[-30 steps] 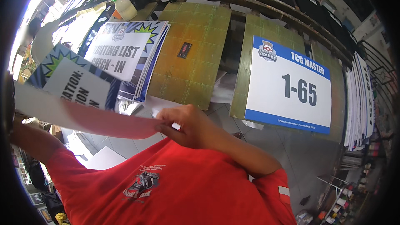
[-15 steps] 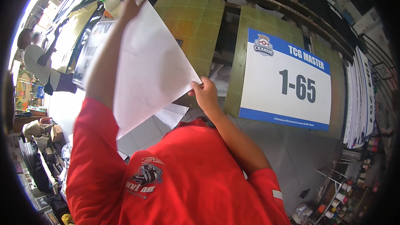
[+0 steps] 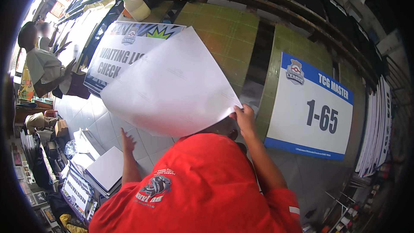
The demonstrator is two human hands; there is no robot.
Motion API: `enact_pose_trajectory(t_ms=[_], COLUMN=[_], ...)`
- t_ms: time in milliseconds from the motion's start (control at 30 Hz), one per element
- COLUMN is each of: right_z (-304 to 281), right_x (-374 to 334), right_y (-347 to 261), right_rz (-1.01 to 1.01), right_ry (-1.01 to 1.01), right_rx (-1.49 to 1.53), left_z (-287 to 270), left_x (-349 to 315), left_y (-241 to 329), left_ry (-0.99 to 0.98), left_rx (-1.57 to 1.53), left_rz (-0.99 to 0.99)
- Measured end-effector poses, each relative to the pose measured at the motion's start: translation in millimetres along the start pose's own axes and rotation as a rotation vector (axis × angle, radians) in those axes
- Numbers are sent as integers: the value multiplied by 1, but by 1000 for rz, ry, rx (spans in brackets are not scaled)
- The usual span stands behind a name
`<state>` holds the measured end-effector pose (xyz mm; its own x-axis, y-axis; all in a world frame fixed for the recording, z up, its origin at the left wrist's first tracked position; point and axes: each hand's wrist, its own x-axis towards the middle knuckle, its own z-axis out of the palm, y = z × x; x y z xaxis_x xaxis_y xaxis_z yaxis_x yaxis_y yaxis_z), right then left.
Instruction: The person assembles large printed posters by peeling off protective backing sheets and applying them to a printed surface. They use a spray bottle to wet the surface and a squeegee to smooth out the material, working on a large table in a workshop environment.
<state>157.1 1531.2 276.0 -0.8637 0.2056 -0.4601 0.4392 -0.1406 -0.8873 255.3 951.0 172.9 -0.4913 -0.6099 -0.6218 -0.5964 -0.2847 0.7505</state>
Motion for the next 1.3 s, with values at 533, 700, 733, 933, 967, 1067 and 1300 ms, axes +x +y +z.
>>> enact_pose_trajectory(t_ms=[533, 700, 733, 933, 967, 1067, 1300], right_z=[73, 77, 80, 105, 105, 106, 120], right_x=[-19, -13, -12, -15, -11, -9, -15], right_y=[-29, -22, -23, -21, -13, -10, -23], right_rz=[78, -65, -100, -276, -294, -296, -251], right_ry=[-105, -43, -30, 105, 78, 31, -32], right_rx=[46, -236, -345, -354, -348, -295, -137], left_z=[22, -5, -9, 5, 11, 53, 264], left_x=[96, 62, 57, 101, 112, 103, -154], left_y=[26, 160, 185, 275, 275, 283, 189], left_ry=[-447, -55, -4, 321, 411, 720, -955], left_rx=[-609, -156, -68, 673, 734, 1078, 551], left_rz=[62, 381, 465, 876, 922, 1048, 1179])
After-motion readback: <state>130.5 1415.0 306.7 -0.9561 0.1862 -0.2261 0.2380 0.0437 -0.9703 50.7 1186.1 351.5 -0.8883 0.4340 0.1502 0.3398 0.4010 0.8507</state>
